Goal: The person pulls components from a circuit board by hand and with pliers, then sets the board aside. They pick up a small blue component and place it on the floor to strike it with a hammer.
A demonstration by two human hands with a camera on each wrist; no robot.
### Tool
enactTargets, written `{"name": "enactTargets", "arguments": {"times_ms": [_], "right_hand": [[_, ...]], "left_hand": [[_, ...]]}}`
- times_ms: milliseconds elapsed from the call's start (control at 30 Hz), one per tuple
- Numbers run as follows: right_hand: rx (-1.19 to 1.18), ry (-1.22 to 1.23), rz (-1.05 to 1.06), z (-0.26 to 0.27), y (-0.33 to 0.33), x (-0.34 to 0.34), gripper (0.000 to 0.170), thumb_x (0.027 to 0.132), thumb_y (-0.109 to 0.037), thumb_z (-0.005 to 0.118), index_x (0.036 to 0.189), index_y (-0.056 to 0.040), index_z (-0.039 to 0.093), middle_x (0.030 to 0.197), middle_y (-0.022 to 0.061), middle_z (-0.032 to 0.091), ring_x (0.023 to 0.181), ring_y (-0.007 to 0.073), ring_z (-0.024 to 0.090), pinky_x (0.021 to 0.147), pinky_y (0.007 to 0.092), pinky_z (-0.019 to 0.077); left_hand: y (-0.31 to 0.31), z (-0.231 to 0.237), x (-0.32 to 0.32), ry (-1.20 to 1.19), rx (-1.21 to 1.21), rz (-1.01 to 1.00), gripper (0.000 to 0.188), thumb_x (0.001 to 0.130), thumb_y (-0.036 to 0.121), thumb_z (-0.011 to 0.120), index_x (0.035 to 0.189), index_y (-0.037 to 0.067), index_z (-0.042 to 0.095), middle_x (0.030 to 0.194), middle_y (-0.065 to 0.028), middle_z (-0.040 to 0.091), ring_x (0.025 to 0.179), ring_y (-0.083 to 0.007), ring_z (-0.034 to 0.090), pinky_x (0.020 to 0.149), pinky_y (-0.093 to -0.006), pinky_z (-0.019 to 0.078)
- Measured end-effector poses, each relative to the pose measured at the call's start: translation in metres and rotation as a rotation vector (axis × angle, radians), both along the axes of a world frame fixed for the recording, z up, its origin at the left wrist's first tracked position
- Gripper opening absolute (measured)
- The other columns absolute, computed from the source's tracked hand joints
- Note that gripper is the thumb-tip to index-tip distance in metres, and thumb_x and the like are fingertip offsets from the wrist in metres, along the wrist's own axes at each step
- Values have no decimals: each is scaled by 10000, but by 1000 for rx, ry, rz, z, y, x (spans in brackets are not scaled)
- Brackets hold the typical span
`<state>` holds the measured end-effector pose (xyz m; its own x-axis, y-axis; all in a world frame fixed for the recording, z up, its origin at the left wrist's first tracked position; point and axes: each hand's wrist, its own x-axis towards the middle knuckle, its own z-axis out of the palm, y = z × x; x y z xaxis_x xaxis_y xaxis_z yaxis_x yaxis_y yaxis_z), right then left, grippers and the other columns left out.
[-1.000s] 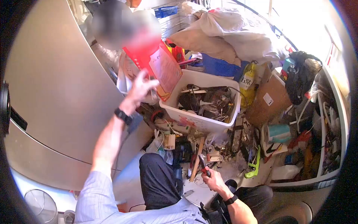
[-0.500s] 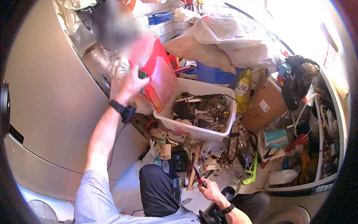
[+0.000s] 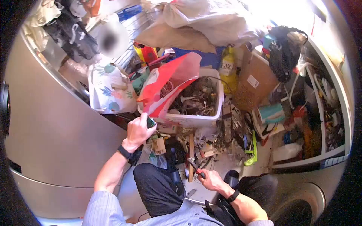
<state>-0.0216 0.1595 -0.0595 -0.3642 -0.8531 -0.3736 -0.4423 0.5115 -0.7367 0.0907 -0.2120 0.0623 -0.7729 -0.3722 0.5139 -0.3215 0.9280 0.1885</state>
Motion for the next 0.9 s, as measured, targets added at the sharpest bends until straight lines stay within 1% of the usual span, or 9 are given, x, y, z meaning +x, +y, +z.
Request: {"name": "enactTargets", "arguments": {"times_ms": [67,200,367,533,633,700,767,833,900], "right_hand": [[58,68,80,3,-2,-1,353,971,-309,640,1240,-81,659,961,246,737,955,458,704,847,535,551],[24,41,66,6,0,1,349,972,-312,637,1239,-89,654,942,239,737,929,459,706,835,540,552],[39,7,69,10,3,2,342,977,-319,634,1223,-82,648,904,245,730,886,462,707,803,549,557],[-29,77,116,17,9,-3,254,958,-284,641,1063,-53,623,846,247,702,843,465,696,760,565,549],[-43,91,128,28,11,-3,233,947,-267,651,1037,-56,609,832,240,693,840,467,689,738,566,544],[-109,85,125,28,13,-1,221,937,-254,672,1028,-59,624,826,234,693,834,466,688,733,555,547],[-55,55,128,31,11,0,219,938,-259,677,1023,-62,635,828,230,699,836,462,693,738,548,550],[-104,72,149,32,8,1,229,945,-269,674,1026,-58,639,810,230,700,832,463,696,737,546,552],[-107,77,131,29,9,3,240,952,-274,670,1033,-50,638,785,235,695,813,469,695,727,552,550]], "left_hand": [[3,-2,2,-12,-18,14,423,806,272,837,1023,35,561,728,-157,669,673,-363,697,594,-459,564],[11,10,2,-84,-53,4,435,759,221,842,1055,36,584,782,-145,677,742,-333,700,652,-442,575],[21,26,1,-246,-94,-43,465,706,199,855,1075,71,604,889,-103,662,872,-308,668,775,-450,556],[26,34,-8,-323,-156,-67,443,695,186,859,1043,81,606,878,-103,657,850,-308,663,761,-451,548],[8,34,-10,-182,-114,-47,393,720,191,808,1030,57,609,812,-144,653,769,-358,660,690,-467,539],[-11,52,-14,-59,-34,80,364,752,195,795,1024,38,612,793,-162,682,728,-380,681,655,-474,544],[-38,79,-23,79,-43,161,329,787,227,795,984,20,633,770,-171,701,683,-371,699,643,-457,552],[-46,131,-36,213,79,306,318,803,275,806,943,18,681,778,-154,727,669,-317,715,648,-415,556],[-70,159,-48,412,285,367,320,817,309,799,940,24,723,811,-148,753,701,-268,726,673,-381,554]]}}
